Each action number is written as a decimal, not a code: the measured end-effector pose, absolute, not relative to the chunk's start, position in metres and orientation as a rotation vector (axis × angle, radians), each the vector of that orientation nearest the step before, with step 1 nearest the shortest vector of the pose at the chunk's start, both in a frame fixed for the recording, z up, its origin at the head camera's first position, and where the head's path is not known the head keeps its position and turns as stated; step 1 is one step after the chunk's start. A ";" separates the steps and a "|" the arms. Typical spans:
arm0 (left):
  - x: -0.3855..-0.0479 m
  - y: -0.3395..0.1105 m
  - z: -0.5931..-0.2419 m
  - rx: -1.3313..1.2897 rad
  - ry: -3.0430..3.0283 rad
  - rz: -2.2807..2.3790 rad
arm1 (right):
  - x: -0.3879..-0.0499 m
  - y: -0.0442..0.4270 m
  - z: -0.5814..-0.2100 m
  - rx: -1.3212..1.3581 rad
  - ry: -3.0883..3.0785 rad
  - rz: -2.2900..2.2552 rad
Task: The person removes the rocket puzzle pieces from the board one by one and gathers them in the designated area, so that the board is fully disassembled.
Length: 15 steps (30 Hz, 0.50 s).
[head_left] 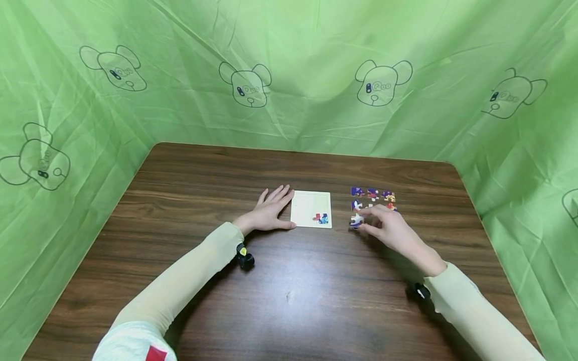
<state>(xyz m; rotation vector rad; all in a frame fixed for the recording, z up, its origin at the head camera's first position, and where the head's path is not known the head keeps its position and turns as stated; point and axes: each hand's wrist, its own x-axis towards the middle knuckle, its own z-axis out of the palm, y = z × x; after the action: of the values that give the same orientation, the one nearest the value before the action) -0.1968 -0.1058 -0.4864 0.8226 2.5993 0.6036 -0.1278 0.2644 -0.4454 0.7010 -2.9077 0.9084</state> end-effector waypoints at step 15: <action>-0.197 -0.107 -0.487 0.833 2.608 0.605 | -0.119 0.310 -0.459 0.499 -3.013 0.780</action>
<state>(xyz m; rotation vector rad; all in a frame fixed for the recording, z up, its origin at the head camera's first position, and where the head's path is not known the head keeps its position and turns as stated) -0.1968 -0.1066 -0.4866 0.8330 2.6083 0.6054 -0.1191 0.3099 -0.4589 0.4987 -3.0134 0.7799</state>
